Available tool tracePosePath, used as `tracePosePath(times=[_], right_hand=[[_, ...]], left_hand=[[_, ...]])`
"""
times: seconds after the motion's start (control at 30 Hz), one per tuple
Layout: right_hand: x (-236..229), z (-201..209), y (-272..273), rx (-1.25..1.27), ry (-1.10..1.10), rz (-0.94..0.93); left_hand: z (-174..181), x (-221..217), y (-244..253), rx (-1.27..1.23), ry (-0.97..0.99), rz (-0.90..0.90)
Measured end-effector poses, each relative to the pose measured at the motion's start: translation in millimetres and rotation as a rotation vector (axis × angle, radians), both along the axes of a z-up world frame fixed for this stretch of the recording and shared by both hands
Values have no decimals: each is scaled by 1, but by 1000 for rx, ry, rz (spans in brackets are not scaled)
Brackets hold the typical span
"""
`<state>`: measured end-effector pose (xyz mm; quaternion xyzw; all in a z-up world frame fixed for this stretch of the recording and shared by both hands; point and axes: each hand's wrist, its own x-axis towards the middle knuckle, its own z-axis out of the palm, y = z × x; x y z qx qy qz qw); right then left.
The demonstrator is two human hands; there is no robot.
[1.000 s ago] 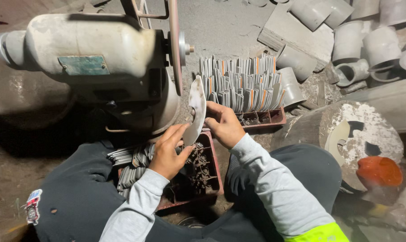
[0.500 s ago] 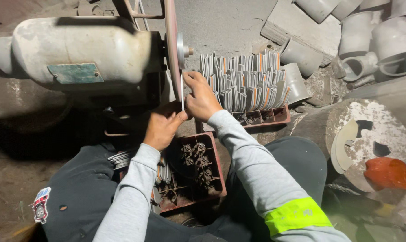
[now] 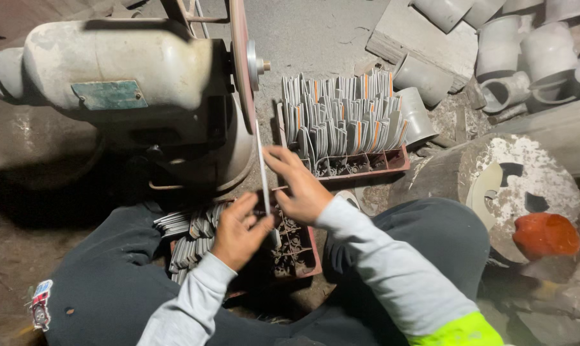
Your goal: The person sits on the floor and repeatedly picks up small metal pieces from a tray, presses them against a rotating grinding wheel to smooth edges, and returns them to the tray. The process continues with multiple pieces handled one at a time.
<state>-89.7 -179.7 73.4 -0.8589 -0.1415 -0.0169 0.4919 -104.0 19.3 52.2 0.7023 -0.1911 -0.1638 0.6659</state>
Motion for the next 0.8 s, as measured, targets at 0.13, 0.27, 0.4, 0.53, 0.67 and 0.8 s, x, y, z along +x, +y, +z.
tracePosePath(times=[0.13, 0.27, 0.4, 0.53, 0.67, 0.8], right_hand=[[-19, 11, -25, -10, 449, 224], [-14, 11, -35, -136, 563, 129], [3, 18, -53, -12, 405, 1], [24, 23, -63, 232, 486, -25], [41, 22, -54, 460, 536, -158], [56, 11, -28, 378, 257, -89]], left_hand=[[-1, -25, -23, 439, -207, 40], [12, -24, -42, 483, -434, 41], [35, -3, -25, 575, -779, 147], [38, 21, -12, 607, -792, 85], [20, 33, -14, 333, -146, 34], [2, 52, -16, -107, 328, -34]])
